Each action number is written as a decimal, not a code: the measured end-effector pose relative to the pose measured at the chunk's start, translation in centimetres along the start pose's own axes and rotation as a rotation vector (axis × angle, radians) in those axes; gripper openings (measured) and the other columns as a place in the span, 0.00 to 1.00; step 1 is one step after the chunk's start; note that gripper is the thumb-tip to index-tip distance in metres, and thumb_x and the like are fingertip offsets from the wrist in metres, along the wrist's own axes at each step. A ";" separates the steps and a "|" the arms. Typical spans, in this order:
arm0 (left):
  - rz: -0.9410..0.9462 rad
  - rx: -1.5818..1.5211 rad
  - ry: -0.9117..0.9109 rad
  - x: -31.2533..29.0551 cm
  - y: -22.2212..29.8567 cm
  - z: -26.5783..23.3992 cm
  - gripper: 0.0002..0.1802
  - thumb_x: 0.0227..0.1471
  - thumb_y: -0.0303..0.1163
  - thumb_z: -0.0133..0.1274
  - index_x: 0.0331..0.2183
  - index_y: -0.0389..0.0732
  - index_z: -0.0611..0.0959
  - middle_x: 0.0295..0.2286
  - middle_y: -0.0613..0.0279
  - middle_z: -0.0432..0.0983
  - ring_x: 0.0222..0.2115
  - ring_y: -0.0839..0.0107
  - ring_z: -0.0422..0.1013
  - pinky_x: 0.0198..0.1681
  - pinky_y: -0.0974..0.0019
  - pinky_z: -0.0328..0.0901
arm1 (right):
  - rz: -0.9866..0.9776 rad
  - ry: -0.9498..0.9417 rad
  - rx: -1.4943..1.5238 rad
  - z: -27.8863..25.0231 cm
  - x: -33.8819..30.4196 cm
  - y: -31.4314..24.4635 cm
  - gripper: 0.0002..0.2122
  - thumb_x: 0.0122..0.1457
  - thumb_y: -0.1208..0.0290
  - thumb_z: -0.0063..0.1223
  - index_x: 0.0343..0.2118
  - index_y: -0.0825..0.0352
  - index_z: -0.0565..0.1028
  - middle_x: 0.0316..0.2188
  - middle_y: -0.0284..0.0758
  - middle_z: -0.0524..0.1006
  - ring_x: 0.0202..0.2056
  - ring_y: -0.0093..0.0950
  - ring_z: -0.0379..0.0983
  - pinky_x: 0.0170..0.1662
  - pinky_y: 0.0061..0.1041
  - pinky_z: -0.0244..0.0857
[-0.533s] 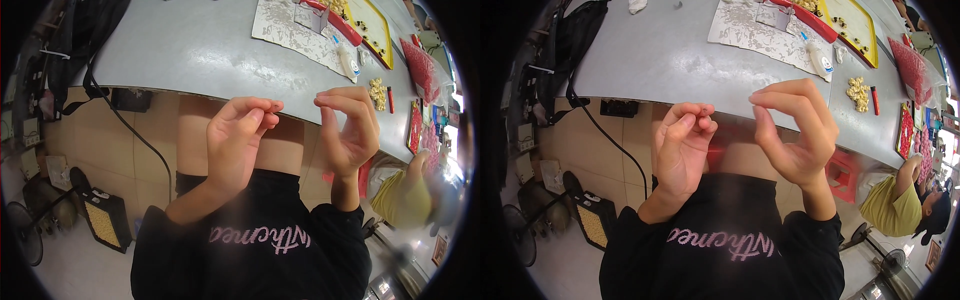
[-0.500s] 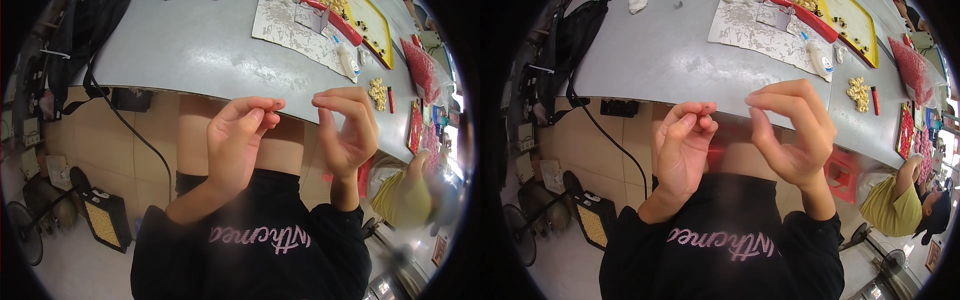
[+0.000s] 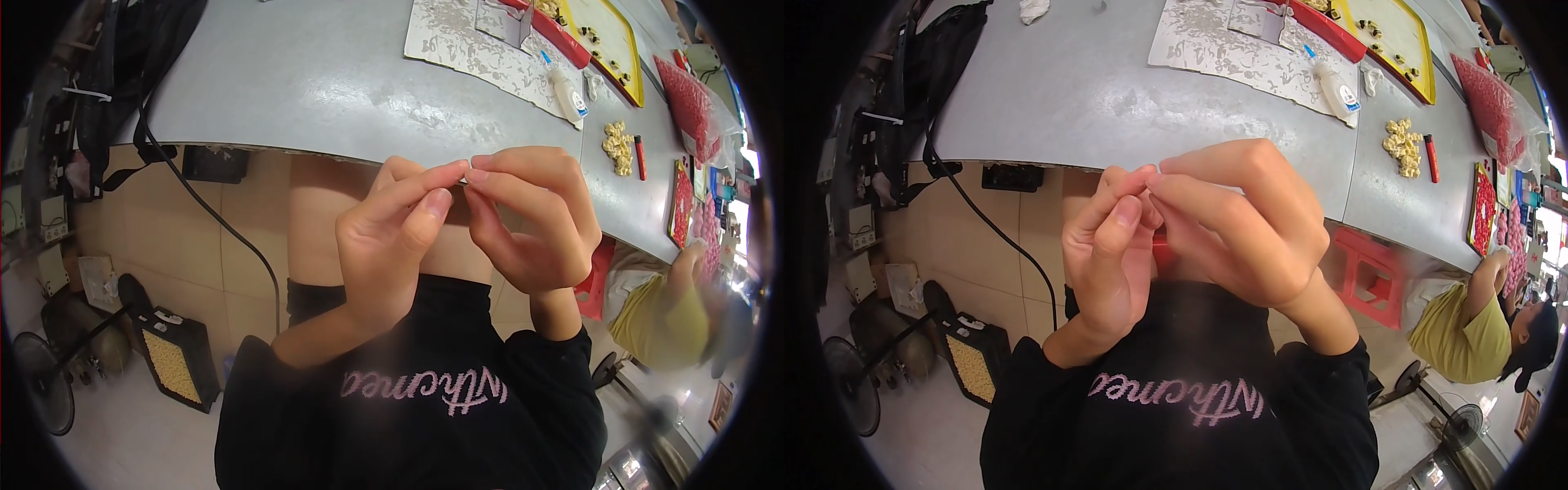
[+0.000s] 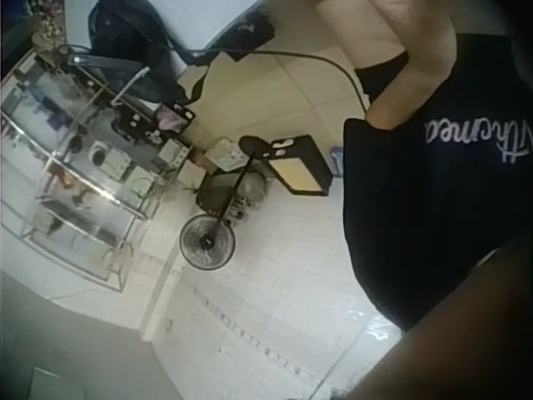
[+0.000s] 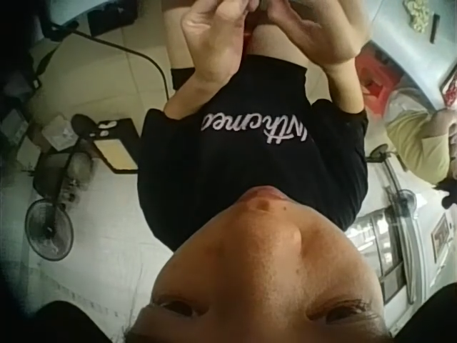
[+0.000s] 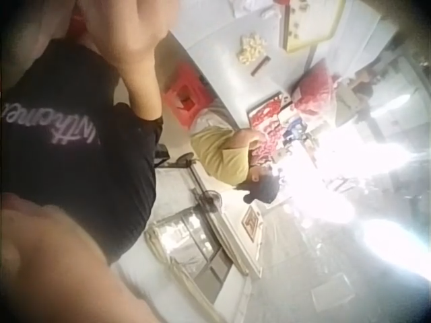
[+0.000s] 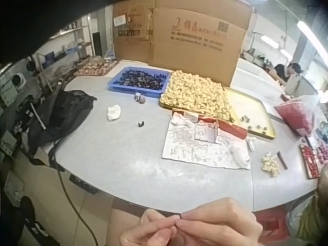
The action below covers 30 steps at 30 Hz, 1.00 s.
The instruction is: Assembling small toy components by applying glue and joining pieces at a workshop table.
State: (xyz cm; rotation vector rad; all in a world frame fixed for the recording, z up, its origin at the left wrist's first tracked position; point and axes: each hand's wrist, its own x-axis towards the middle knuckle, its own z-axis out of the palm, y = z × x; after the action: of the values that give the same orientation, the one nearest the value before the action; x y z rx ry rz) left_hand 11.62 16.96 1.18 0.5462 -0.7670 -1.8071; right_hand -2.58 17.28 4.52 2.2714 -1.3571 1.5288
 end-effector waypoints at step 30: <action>-0.425 -0.184 -0.153 0.2 0.9 0.3 0.40 0.54 0.50 0.31 0.56 0.25 0.59 0.33 0.68 0.60 0.36 0.76 0.55 0.47 0.69 0.52 | 0.004 -0.152 -0.145 -1.2 0.0 2.4 0.11 0.30 0.84 0.57 0.21 0.69 0.70 0.19 0.34 0.68 0.19 0.28 0.65 0.21 0.22 0.60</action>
State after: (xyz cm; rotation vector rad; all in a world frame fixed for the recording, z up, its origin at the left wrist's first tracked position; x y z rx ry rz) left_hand 11.94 16.61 2.02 0.4772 -0.6071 -2.3083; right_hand -5.07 16.44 4.25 2.3361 -1.4575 1.2364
